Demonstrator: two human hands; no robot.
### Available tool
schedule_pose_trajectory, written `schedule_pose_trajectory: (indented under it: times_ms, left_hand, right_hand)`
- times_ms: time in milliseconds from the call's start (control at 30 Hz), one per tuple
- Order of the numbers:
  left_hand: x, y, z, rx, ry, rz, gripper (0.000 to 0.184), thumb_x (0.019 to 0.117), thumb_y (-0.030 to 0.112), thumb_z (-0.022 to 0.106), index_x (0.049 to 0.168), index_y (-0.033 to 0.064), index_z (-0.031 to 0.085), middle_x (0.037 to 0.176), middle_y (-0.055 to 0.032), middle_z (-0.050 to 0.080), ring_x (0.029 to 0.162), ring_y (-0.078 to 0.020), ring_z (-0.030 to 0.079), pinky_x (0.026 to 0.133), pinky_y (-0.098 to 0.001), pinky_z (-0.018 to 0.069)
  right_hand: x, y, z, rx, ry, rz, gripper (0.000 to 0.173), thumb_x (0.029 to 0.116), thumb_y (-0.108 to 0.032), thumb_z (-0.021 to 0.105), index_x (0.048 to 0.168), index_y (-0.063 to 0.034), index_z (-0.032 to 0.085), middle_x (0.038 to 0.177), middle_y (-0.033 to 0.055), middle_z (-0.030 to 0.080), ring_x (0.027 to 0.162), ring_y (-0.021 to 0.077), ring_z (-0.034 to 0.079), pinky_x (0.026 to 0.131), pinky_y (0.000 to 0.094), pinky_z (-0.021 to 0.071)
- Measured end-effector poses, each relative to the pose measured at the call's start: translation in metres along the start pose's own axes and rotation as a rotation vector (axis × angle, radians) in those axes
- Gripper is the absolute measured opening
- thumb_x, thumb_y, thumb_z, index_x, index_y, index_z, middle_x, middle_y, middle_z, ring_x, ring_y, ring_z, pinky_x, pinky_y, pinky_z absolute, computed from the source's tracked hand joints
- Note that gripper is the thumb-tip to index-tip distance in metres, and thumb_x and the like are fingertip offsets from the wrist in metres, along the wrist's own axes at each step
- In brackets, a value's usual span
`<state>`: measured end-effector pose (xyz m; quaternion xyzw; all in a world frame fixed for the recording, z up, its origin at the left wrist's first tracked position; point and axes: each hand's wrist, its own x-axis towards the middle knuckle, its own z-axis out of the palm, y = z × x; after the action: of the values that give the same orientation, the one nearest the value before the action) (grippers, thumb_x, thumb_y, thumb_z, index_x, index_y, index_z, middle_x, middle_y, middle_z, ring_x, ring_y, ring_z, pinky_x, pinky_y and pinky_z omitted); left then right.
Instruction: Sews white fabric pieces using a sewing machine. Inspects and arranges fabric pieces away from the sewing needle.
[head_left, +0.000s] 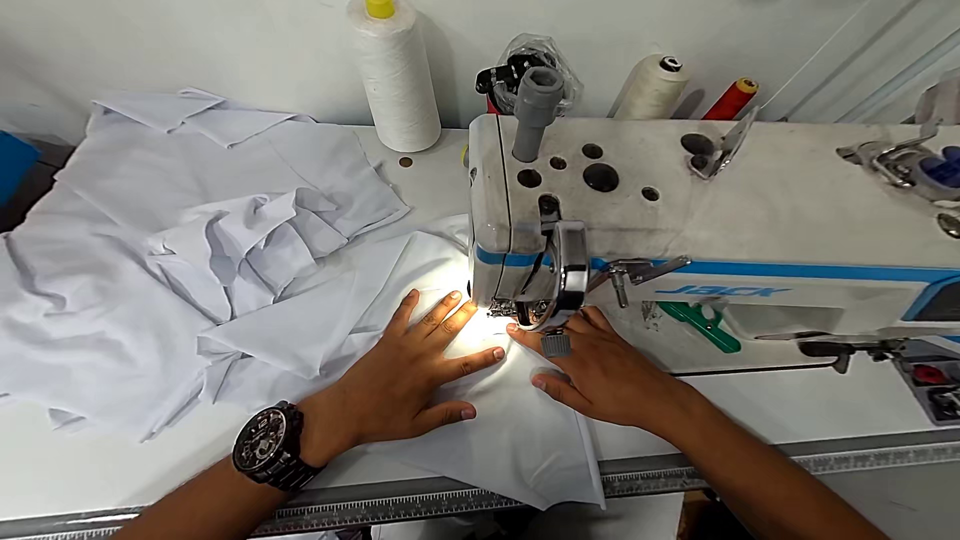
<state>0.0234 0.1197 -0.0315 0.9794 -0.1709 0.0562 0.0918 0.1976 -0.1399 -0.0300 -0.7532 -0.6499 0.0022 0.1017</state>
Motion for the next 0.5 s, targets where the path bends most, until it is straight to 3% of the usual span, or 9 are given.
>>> schedule_pose_trajectory:
  times_ms: [167, 500]
  left_hand:
    - [0.003, -0.001, 0.000, 0.008, 0.004, -0.007, 0.064, 0.0979, 0.075, 0.025, 0.152, 0.0478, 0.045, 0.163, -0.0143, 0.038, 0.154, -0.0369, 0.026, 0.114, -0.0776, 0.0178]
    - [0.009, -0.010, -0.001, 0.017, 0.011, -0.027, 0.066, 0.0943, 0.080, 0.028, 0.151, 0.0507, 0.044, 0.162, -0.0141, 0.040, 0.154, -0.0353, 0.028, 0.115, -0.0766, 0.0176]
  right_hand:
    - [0.004, 0.003, -0.005, 0.006, -0.006, 0.004, 0.056, 0.1053, -0.054, 0.034, 0.142, -0.0220, 0.061, 0.143, -0.0031, 0.061, 0.136, 0.0206, 0.051, 0.108, 0.0485, 0.0390]
    - [0.010, 0.003, -0.009, 0.023, -0.003, 0.039, 0.053, 0.1055, -0.051, 0.035, 0.135, -0.0181, 0.065, 0.135, 0.0011, 0.065, 0.129, 0.0244, 0.056, 0.107, 0.0521, 0.0404]
